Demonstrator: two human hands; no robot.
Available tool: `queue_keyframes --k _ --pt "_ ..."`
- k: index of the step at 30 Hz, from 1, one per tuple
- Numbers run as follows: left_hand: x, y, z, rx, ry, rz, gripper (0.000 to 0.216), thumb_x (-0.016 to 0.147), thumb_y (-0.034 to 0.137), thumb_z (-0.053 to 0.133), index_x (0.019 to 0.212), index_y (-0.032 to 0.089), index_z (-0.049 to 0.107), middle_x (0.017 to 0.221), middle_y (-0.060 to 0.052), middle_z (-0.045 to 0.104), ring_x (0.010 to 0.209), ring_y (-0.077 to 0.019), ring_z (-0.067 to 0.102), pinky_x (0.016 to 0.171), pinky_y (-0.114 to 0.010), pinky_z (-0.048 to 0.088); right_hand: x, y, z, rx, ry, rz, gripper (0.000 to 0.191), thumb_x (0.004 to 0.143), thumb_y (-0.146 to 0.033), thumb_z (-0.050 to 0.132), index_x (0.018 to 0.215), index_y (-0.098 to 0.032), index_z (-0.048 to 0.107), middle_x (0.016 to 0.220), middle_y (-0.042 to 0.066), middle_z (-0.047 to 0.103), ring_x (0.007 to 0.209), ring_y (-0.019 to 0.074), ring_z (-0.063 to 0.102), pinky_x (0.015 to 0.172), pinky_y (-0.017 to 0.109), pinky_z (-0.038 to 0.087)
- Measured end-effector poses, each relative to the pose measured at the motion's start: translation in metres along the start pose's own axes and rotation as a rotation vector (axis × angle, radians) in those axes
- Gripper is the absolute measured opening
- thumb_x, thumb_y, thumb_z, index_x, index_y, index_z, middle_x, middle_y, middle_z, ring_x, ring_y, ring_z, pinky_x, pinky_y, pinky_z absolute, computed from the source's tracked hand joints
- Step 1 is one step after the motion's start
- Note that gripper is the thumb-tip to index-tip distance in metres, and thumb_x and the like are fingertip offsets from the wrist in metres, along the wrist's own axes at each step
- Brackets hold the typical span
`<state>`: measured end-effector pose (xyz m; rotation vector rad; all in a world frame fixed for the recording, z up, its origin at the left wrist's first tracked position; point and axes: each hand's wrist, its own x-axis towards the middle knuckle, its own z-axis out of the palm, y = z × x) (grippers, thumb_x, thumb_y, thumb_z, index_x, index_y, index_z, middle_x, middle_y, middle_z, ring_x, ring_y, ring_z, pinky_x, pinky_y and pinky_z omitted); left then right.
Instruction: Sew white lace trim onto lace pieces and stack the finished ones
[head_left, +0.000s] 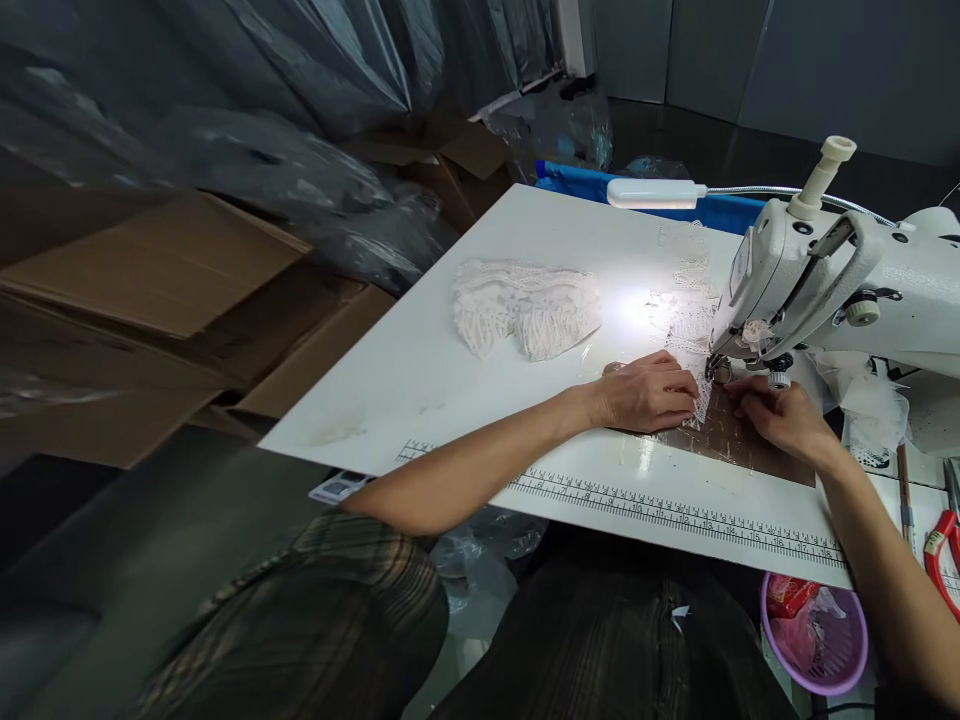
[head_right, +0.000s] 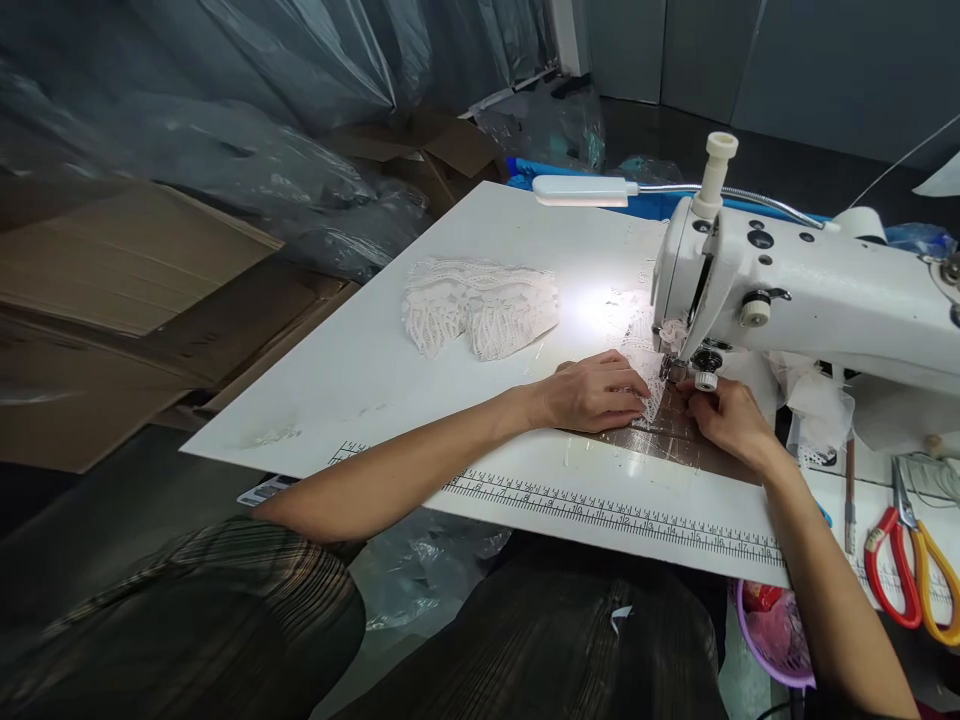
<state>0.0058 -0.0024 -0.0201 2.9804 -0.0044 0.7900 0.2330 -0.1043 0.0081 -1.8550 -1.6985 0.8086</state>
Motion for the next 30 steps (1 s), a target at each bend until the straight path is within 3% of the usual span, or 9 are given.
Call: queue_keyframes --k 3,5,10,16,25,30 --pt "0.001 0.001 -0.001 0.086 0.069 0.044 0.026 0.098 0.019 0.053 0.079 0.016 0.070 0.097 -0.006 0.075 0.080 -0.0137 0.066 0.086 -0.035 0.049 -0.003 0.005 0.013 -0.065 0.202 -0.074 0.035 0.083 -0.026 0.047 0.103 -0.019 0.075 0.079 0.004 0.074 0.071 0.0192 0.068 0.069 0.031 0.055" --pt "0.002 0.002 -0.001 0.110 0.109 0.072 0.027 0.099 0.018 0.053 0.077 0.016 0.070 0.095 -0.005 0.075 0.078 -0.0133 0.065 0.085 -0.034 0.049 -0.007 0.007 0.021 -0.148 0.251 -0.148 0.036 0.085 -0.027 0.047 0.106 -0.020 0.075 0.089 0.006 0.075 0.078 0.0205 0.069 0.075 0.034 0.056" --pt "0.002 0.002 0.000 0.067 0.084 0.064 0.025 0.100 0.018 0.052 0.083 0.016 0.071 0.093 -0.004 0.076 0.077 -0.0129 0.064 0.083 -0.032 0.050 -0.013 0.009 0.026 -0.346 0.206 -0.300 0.040 0.093 -0.029 0.044 0.123 -0.026 0.071 0.103 0.010 0.070 0.089 0.0212 0.067 0.076 0.034 0.056" --pt "0.001 0.001 -0.002 -0.029 -0.004 0.044 0.022 0.099 0.019 0.054 0.087 0.016 0.072 0.093 -0.006 0.075 0.079 -0.0140 0.065 0.077 -0.030 0.052 -0.015 0.007 0.025 -0.579 0.121 -0.341 0.041 0.095 -0.030 0.046 0.130 -0.031 0.067 0.106 0.010 0.065 0.089 0.0213 0.062 0.070 0.031 0.054" --pt "0.002 0.002 -0.007 0.024 -0.041 0.068 0.026 0.099 0.020 0.051 0.083 0.018 0.071 0.096 -0.006 0.074 0.077 -0.0140 0.064 0.073 -0.031 0.052 -0.015 0.001 0.025 -0.599 0.108 -0.350 0.042 0.095 -0.029 0.045 0.130 -0.030 0.066 0.106 0.011 0.064 0.089 0.0214 0.060 0.070 0.031 0.052" --pt "0.006 0.008 -0.014 0.101 -0.122 0.110 0.032 0.098 0.011 0.046 0.077 0.018 0.069 0.089 -0.005 0.072 0.075 -0.0134 0.061 0.084 -0.034 0.048 -0.016 0.003 0.024 -0.589 0.111 -0.434 0.039 0.093 -0.028 0.049 0.126 -0.033 0.069 0.109 0.009 0.063 0.089 0.0190 0.059 0.073 0.029 0.052"
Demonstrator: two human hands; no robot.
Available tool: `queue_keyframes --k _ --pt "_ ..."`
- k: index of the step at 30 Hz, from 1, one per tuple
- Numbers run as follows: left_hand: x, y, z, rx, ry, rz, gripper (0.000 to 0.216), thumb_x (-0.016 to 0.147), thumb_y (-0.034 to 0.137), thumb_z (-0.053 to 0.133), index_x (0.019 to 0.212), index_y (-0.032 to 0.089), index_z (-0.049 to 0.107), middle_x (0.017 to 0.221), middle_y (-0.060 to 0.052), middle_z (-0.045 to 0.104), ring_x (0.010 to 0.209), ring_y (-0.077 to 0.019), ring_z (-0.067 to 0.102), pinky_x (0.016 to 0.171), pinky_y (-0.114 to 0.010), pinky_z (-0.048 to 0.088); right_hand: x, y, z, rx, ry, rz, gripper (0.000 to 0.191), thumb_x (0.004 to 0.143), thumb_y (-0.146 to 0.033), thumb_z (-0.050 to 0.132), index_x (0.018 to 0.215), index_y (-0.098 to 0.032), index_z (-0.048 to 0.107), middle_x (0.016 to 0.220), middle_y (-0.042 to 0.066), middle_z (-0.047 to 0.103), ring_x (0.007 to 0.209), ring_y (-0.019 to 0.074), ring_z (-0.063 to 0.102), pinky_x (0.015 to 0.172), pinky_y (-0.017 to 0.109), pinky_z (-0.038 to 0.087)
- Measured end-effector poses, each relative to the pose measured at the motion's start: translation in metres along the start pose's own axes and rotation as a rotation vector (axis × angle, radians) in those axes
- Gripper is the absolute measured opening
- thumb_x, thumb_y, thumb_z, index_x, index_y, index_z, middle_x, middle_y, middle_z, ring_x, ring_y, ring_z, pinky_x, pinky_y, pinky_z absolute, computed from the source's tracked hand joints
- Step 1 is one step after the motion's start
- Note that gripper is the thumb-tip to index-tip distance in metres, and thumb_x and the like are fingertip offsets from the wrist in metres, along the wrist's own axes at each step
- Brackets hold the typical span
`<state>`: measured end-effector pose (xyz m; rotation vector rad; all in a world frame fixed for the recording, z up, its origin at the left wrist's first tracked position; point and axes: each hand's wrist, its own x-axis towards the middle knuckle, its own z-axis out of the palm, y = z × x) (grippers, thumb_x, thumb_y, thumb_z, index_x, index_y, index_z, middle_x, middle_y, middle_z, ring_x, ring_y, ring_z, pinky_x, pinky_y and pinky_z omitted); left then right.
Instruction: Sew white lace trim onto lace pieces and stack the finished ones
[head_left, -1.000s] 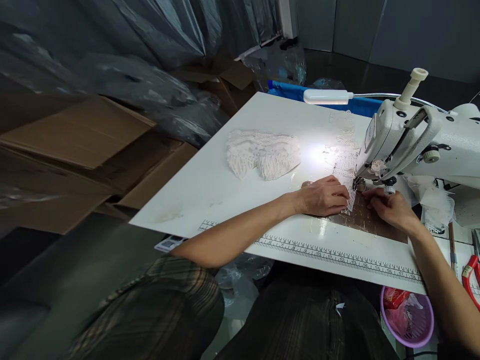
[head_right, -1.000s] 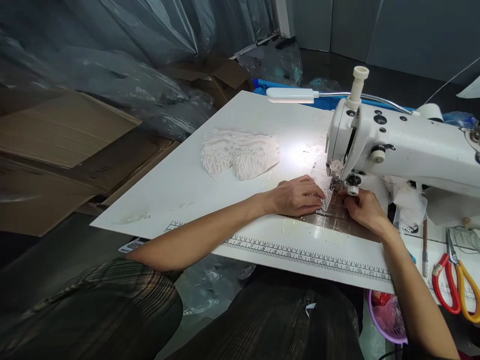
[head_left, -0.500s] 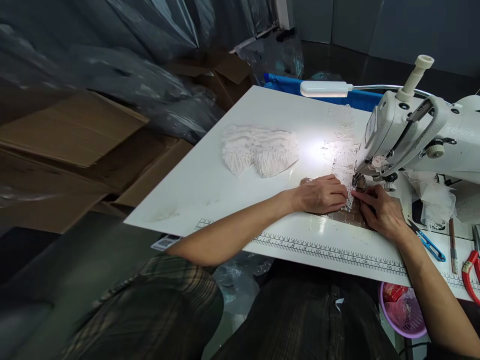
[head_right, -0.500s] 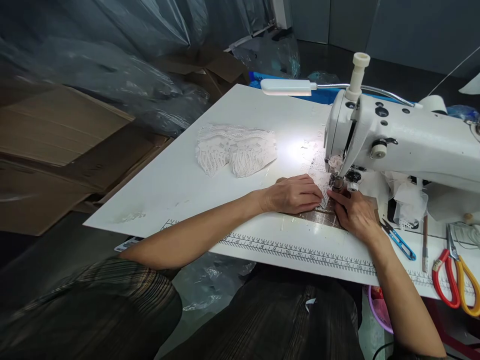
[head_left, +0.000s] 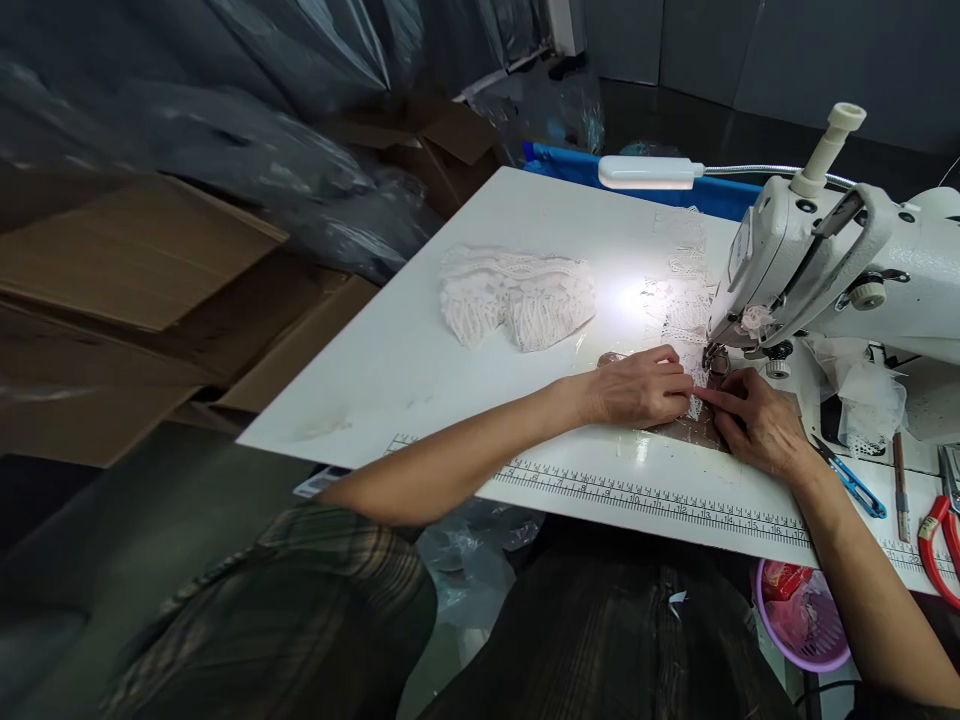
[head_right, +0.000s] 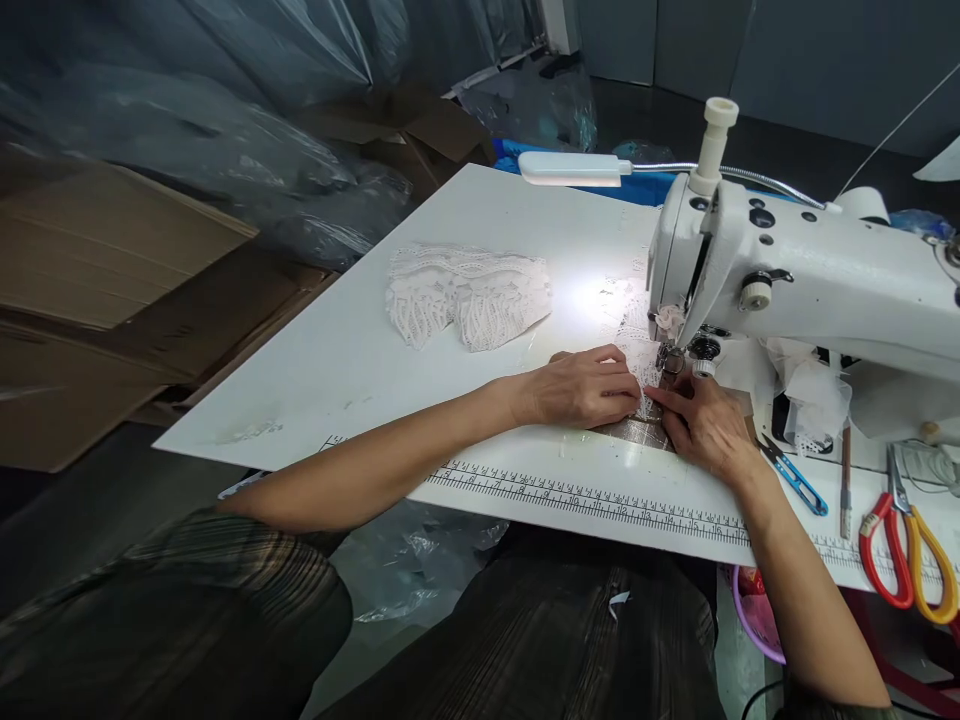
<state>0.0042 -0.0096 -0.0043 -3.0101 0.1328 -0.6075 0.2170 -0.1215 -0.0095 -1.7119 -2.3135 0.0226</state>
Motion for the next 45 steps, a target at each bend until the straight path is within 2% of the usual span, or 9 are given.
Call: queue_keyframes --k 6,10,15,19,24,29,34,40,45 --pt "0.007 -0.001 -0.006 -0.045 -0.144 -0.037 0.021 0.089 0.027 0.058 0.073 0.019 0.069 0.084 -0.006 0.070 0.070 -0.0167 0.057 0.076 -0.035 0.046 0.000 -0.001 0.000 -0.020 0.008 0.005 0.037 0.095 -0.029 0.048 0.123 -0.033 0.071 0.109 0.010 0.063 0.090 0.0190 0.061 0.071 0.029 0.052" --pt "0.006 -0.004 -0.003 -0.046 -0.102 -0.018 0.020 0.086 0.028 0.058 0.072 0.019 0.069 0.084 -0.005 0.070 0.070 -0.0171 0.057 0.075 -0.035 0.047 0.001 -0.003 -0.001 -0.044 -0.015 0.018 0.038 0.094 -0.028 0.048 0.124 -0.033 0.070 0.109 0.009 0.063 0.089 0.0186 0.062 0.068 0.027 0.051" --pt "0.000 -0.002 -0.001 -0.046 -0.020 -0.031 0.018 0.086 0.026 0.056 0.082 0.018 0.071 0.091 -0.007 0.071 0.075 -0.0190 0.059 0.078 -0.035 0.048 0.004 -0.007 -0.004 -0.099 -0.062 0.065 0.039 0.093 -0.029 0.046 0.124 -0.033 0.070 0.110 0.009 0.064 0.079 0.0177 0.061 0.061 0.027 0.049" --pt "-0.002 0.001 -0.002 -0.041 0.011 -0.050 0.018 0.086 0.026 0.056 0.087 0.016 0.072 0.092 -0.009 0.071 0.079 -0.0209 0.060 0.088 -0.040 0.046 0.007 -0.011 -0.006 -0.119 -0.084 0.101 0.041 0.093 -0.029 0.044 0.126 -0.033 0.069 0.108 0.009 0.065 0.075 0.0169 0.060 0.057 0.026 0.046" --pt "-0.001 0.002 -0.002 -0.002 -0.055 -0.086 0.022 0.086 0.030 0.054 0.089 0.017 0.071 0.096 -0.009 0.071 0.082 -0.0228 0.060 0.089 -0.042 0.043 0.011 -0.015 -0.007 -0.141 -0.099 0.137 0.042 0.093 -0.029 0.044 0.129 -0.032 0.067 0.108 0.009 0.065 0.075 0.0163 0.061 0.055 0.025 0.043" --pt "0.000 0.005 -0.002 0.056 -0.091 -0.103 0.034 0.088 0.037 0.053 0.097 0.011 0.071 0.099 -0.014 0.069 0.081 -0.0248 0.059 0.085 -0.043 0.042 0.015 -0.016 -0.008 -0.175 -0.141 0.203 0.043 0.094 -0.029 0.044 0.132 -0.033 0.064 0.108 0.009 0.065 0.070 0.0153 0.061 0.052 0.024 0.040" --pt "0.000 0.006 -0.001 0.051 -0.074 -0.135 0.038 0.089 0.041 0.054 0.104 0.009 0.070 0.104 -0.015 0.069 0.084 -0.0255 0.059 0.086 -0.044 0.039 0.012 -0.015 -0.010 -0.130 -0.113 0.132 0.045 0.094 -0.028 0.042 0.133 -0.032 0.063 0.111 0.009 0.065 0.075 0.0166 0.062 0.056 0.025 0.045" --pt "0.001 0.003 0.001 0.079 -0.107 -0.171 0.040 0.090 0.045 0.051 0.104 0.011 0.069 0.107 -0.015 0.068 0.085 -0.0261 0.059 0.085 -0.044 0.038 0.012 -0.014 -0.010 -0.137 -0.131 0.155 0.045 0.095 -0.029 0.041 0.135 -0.031 0.061 0.111 0.011 0.066 0.075 0.0172 0.064 0.056 0.025 0.045" --pt "0.002 0.000 0.001 0.110 -0.141 -0.177 0.047 0.091 0.048 0.049 0.106 0.008 0.069 0.117 -0.017 0.066 0.088 -0.0265 0.060 0.083 -0.043 0.038 0.010 -0.013 -0.009 -0.117 -0.108 0.113 0.043 0.095 -0.028 0.042 0.132 -0.028 0.064 0.112 0.012 0.066 0.075 0.0183 0.065 0.059 0.027 0.049"
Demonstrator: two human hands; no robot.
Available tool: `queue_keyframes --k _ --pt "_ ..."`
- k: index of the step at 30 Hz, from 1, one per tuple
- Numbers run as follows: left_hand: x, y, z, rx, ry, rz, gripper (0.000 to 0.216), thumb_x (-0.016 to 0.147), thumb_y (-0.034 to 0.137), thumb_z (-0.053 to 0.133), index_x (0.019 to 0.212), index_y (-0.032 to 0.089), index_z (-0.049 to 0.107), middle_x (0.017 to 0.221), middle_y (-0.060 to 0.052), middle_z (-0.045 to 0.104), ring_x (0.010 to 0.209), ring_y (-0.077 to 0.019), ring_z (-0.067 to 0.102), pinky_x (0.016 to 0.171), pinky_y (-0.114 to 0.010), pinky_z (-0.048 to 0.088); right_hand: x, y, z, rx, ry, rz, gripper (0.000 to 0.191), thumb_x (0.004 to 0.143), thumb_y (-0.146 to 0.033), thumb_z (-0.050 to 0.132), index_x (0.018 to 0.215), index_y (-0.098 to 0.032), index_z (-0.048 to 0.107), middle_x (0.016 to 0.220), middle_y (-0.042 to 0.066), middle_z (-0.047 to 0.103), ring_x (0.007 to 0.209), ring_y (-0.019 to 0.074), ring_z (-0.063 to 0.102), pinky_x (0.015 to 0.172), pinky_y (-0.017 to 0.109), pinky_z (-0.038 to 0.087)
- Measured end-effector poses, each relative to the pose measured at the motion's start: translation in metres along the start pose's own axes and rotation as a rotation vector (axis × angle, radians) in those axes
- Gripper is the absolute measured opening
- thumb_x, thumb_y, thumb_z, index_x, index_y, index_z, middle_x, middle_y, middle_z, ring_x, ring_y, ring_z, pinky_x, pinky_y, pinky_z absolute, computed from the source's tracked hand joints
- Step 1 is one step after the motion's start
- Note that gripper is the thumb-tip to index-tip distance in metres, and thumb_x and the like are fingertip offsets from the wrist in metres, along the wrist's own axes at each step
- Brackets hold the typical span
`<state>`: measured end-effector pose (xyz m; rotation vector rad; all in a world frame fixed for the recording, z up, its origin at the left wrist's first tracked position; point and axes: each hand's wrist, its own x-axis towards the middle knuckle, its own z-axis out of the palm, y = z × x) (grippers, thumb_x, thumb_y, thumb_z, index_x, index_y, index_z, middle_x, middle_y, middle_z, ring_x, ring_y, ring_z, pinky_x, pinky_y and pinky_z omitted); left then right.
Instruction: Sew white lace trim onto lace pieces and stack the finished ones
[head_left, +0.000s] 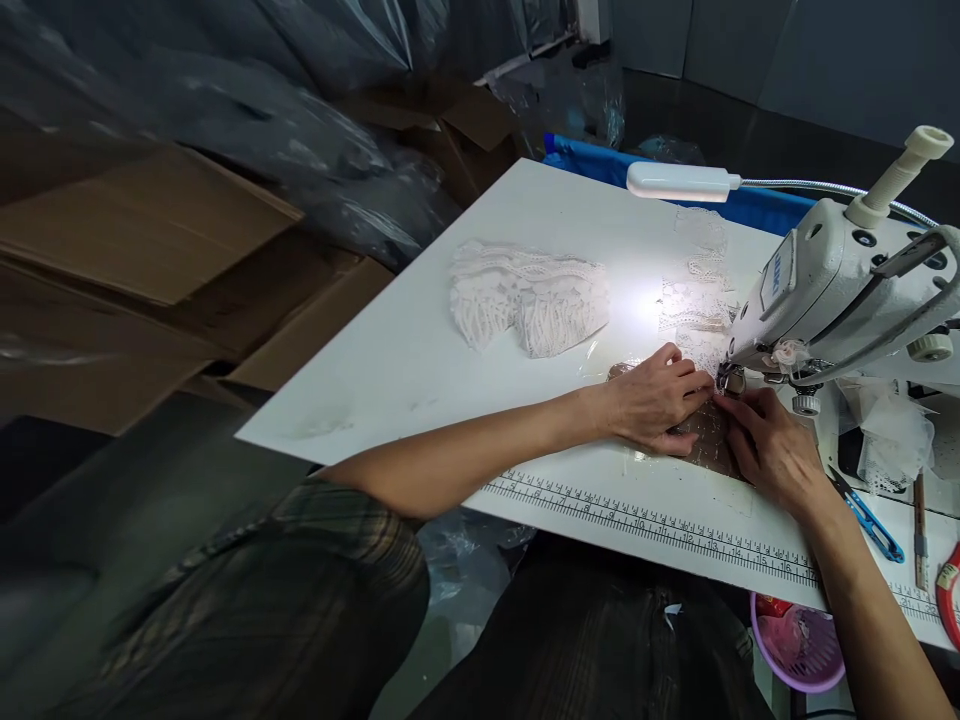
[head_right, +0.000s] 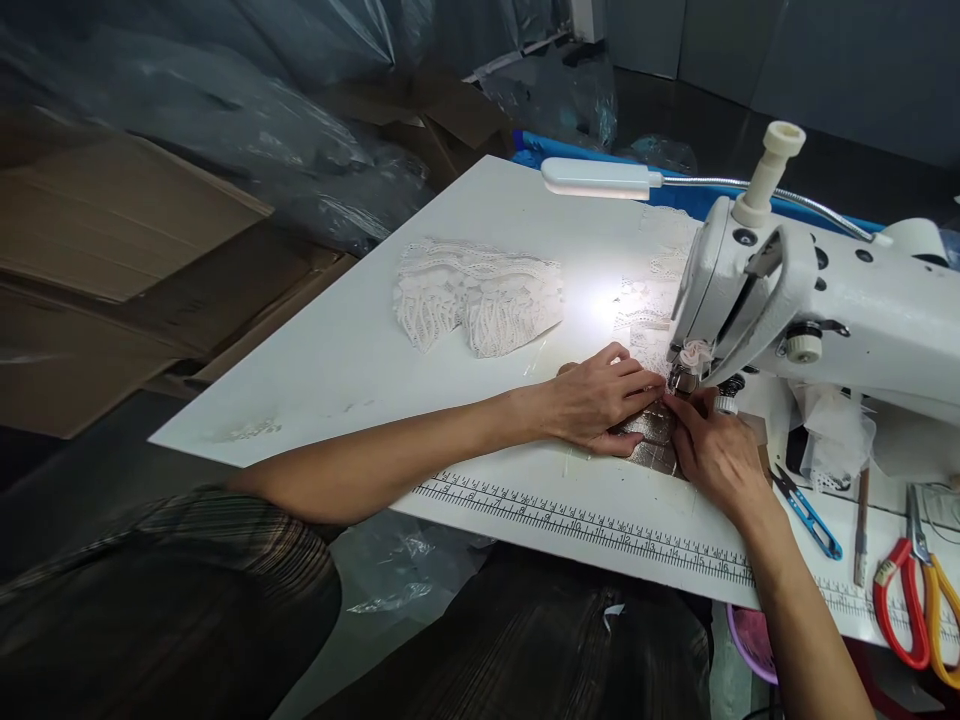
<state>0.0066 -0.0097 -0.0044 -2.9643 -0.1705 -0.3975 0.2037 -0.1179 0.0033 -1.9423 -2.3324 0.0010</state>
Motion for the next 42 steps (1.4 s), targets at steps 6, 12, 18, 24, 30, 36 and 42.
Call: queue_keyframes --k 6,12,18,24,30,36,42 --pt "0.002 -0.003 -0.001 -0.022 -0.029 -0.038 0.046 0.091 0.049 0.050 0.107 0.010 0.068 0.124 -0.017 0.064 0.093 -0.0274 0.059 0.081 -0.042 0.037 0.002 -0.002 0.001 -0.049 0.004 0.028 0.045 0.094 -0.028 0.042 0.133 -0.029 0.063 0.111 0.012 0.067 0.068 0.0163 0.063 0.053 0.026 0.046" --pt "0.003 -0.007 0.002 -0.036 -0.011 -0.049 0.056 0.090 0.053 0.051 0.116 0.005 0.064 0.120 -0.017 0.064 0.092 -0.0273 0.058 0.080 -0.041 0.036 0.002 0.002 0.001 0.111 -0.004 0.039 0.045 0.092 -0.027 0.045 0.132 -0.024 0.064 0.104 0.013 0.069 0.075 0.0202 0.066 0.059 0.030 0.052" --pt "0.005 -0.010 0.003 -0.054 -0.048 -0.085 0.063 0.090 0.057 0.049 0.124 0.006 0.060 0.124 -0.018 0.062 0.094 -0.0272 0.056 0.081 -0.040 0.035 -0.001 0.021 -0.012 0.519 0.020 0.171 0.044 0.095 -0.044 0.041 0.119 -0.019 0.070 0.105 0.012 0.072 0.093 0.0255 0.069 0.080 0.038 0.056" --pt "0.007 -0.010 0.002 -0.093 -0.097 -0.106 0.062 0.090 0.057 0.048 0.126 0.007 0.059 0.127 -0.018 0.059 0.097 -0.0278 0.054 0.084 -0.041 0.036 0.010 0.028 -0.004 0.707 0.070 0.327 0.069 0.094 -0.067 0.026 0.100 -0.017 0.073 0.091 0.014 0.073 0.089 0.0280 0.068 0.084 0.043 0.054" --pt "0.003 -0.009 0.009 -0.146 -0.061 -0.154 0.070 0.090 0.060 0.048 0.134 0.006 0.051 0.134 -0.021 0.055 0.105 -0.0310 0.054 0.088 -0.044 0.036 -0.013 0.019 0.017 0.537 0.244 0.261 0.059 0.090 -0.068 0.044 0.118 -0.019 0.064 0.115 0.015 0.065 0.107 0.0293 0.063 0.094 0.048 0.052" --pt "0.001 -0.010 0.018 -0.237 0.046 -0.222 0.071 0.095 0.054 0.046 0.147 0.007 0.035 0.150 -0.025 0.041 0.129 -0.0356 0.045 0.106 -0.051 0.031 -0.032 0.002 0.029 0.329 0.433 0.135 0.038 0.096 -0.042 0.045 0.120 -0.021 0.066 0.116 0.014 0.059 0.105 0.0258 0.061 0.091 0.046 0.054" --pt "0.003 -0.006 0.016 -0.186 -0.007 -0.224 0.069 0.095 0.056 0.049 0.143 0.006 0.042 0.149 -0.025 0.044 0.131 -0.0317 0.049 0.104 -0.046 0.037 -0.029 0.007 0.038 0.225 0.507 -0.046 0.040 0.098 -0.045 0.040 0.110 -0.020 0.069 0.111 0.014 0.063 0.097 0.0258 0.063 0.081 0.042 0.055"
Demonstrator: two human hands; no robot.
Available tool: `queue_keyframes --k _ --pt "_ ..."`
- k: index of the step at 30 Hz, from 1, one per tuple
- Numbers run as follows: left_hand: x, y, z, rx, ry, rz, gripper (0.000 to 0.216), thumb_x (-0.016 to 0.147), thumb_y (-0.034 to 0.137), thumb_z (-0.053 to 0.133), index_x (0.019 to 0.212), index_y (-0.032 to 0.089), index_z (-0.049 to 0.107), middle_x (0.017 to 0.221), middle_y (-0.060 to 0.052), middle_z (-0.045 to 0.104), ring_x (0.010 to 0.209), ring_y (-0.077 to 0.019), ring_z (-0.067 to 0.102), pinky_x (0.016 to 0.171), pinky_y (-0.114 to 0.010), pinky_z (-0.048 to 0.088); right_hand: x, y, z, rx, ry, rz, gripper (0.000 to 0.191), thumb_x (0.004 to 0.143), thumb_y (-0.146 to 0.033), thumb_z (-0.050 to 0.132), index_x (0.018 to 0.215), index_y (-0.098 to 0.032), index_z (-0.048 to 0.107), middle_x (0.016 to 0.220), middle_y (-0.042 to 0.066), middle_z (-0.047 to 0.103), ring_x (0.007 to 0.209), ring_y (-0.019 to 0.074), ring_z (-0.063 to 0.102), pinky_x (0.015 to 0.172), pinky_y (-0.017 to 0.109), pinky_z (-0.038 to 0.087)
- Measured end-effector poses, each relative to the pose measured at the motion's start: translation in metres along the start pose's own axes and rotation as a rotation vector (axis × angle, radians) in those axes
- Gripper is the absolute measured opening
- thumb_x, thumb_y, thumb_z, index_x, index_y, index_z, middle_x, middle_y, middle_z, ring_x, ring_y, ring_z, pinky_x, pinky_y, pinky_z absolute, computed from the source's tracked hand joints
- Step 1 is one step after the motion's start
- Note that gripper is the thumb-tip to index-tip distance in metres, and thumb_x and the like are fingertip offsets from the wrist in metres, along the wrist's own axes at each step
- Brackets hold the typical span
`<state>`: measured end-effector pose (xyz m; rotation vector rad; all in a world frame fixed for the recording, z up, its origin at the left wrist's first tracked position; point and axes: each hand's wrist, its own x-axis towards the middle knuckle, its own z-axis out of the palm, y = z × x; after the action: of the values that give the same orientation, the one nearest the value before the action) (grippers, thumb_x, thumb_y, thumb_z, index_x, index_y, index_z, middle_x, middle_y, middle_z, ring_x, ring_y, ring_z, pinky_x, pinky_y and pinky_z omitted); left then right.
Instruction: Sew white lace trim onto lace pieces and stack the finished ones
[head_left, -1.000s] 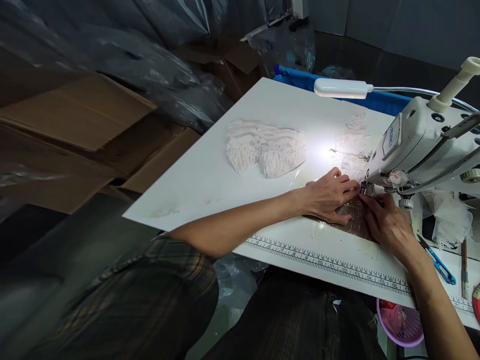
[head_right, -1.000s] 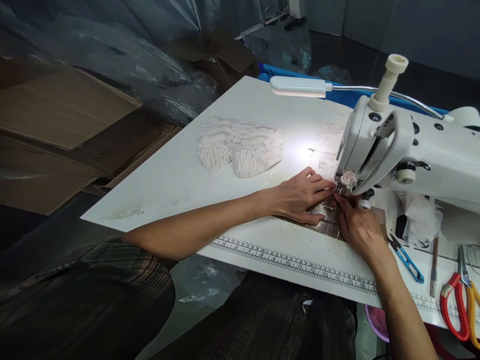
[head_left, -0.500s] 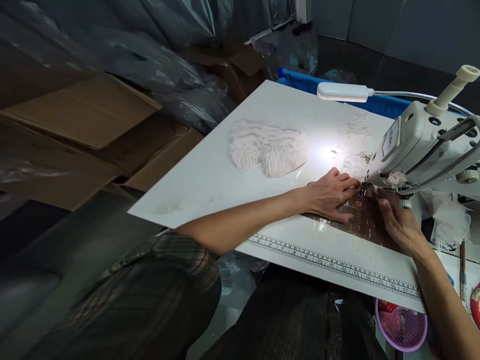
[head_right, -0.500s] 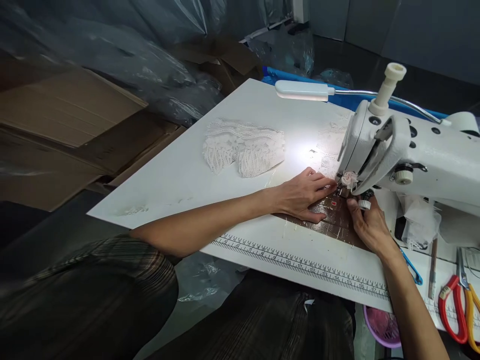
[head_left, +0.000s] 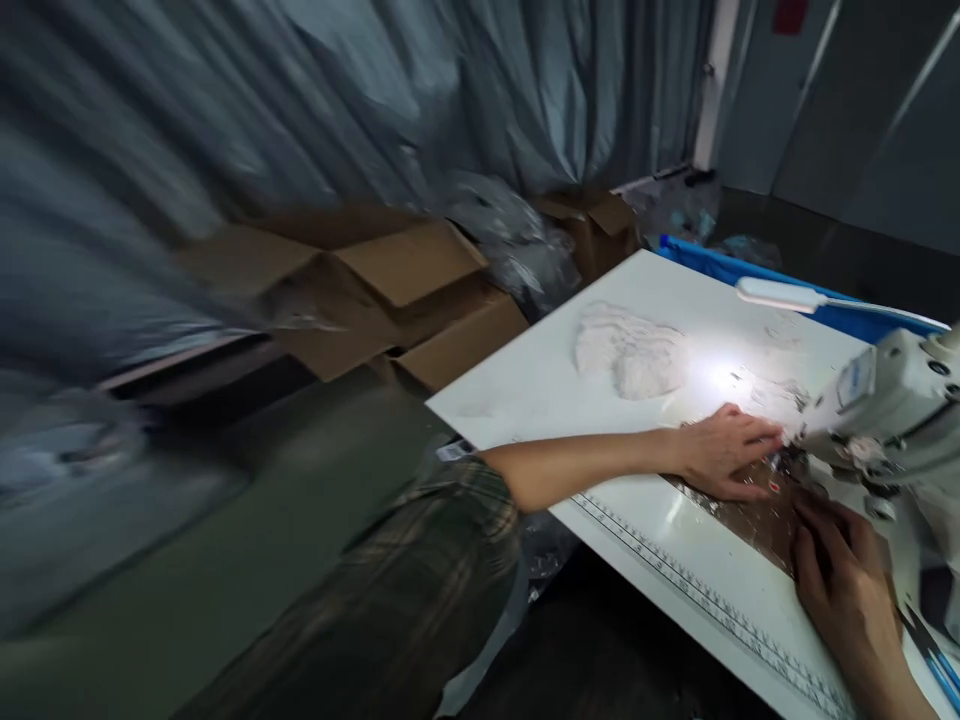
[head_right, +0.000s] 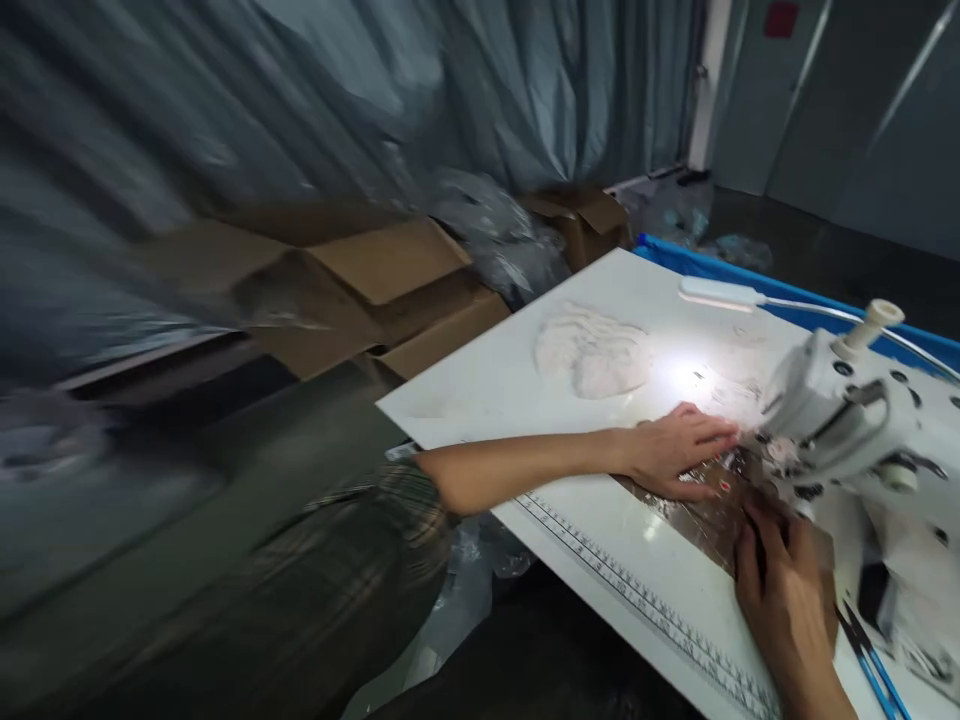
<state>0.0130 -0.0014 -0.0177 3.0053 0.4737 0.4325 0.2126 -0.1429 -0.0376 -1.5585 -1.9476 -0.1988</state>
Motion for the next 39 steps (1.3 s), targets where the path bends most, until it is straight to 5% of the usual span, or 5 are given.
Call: queue_keyframes --k 8,19,26,34,39 --pt "-0.008 -0.005 -0.013 0.193 0.055 -0.158 0.063 0.097 0.059 0.048 0.133 0.007 0.050 0.150 -0.025 0.043 0.131 -0.0336 0.046 0.105 -0.054 0.033 0.001 0.034 0.019 -0.065 0.095 -0.300 0.043 0.099 -0.044 0.038 0.102 -0.015 0.070 0.101 0.015 0.067 0.084 0.0251 0.065 0.075 0.040 0.056" --pt "-0.067 -0.069 -0.068 -0.060 0.149 -0.919 0.020 0.092 0.036 0.062 0.087 0.016 0.063 0.109 -0.011 0.059 0.107 -0.0276 0.057 0.097 -0.041 0.044 0.001 0.034 0.021 -0.100 0.103 -0.313 0.045 0.100 -0.042 0.036 0.102 -0.013 0.070 0.099 0.016 0.067 0.087 0.0252 0.067 0.075 0.039 0.057" --pt "-0.081 -0.051 -0.071 -0.125 0.250 -0.787 0.026 0.096 0.028 0.055 0.077 0.016 0.069 0.126 -0.012 0.058 0.124 -0.0281 0.053 0.106 -0.050 0.039 0.000 0.028 0.009 0.100 0.036 -0.120 0.050 0.095 -0.057 0.043 0.099 -0.019 0.076 0.103 0.015 0.069 0.090 0.0277 0.068 0.076 0.043 0.059" --pt "-0.043 0.042 -0.054 -0.330 0.136 -0.126 0.016 0.091 0.033 0.068 0.087 0.022 0.078 0.147 -0.010 0.052 0.131 -0.0286 0.052 0.113 -0.048 0.037 0.016 -0.040 -0.020 0.926 -0.435 0.445 0.065 0.081 -0.067 0.061 0.126 -0.020 0.066 0.106 0.013 0.075 0.091 0.0265 0.072 0.082 0.040 0.060" --pt "-0.028 0.051 -0.057 -0.582 -0.133 0.136 0.005 0.086 0.028 0.075 0.089 0.029 0.078 0.096 0.000 0.076 0.091 -0.0169 0.070 0.122 -0.045 0.024 0.013 -0.062 -0.038 1.032 -0.594 0.541 0.049 0.086 -0.064 0.058 0.094 -0.020 0.076 0.083 0.008 0.073 0.084 0.0241 0.067 0.082 0.037 0.055"
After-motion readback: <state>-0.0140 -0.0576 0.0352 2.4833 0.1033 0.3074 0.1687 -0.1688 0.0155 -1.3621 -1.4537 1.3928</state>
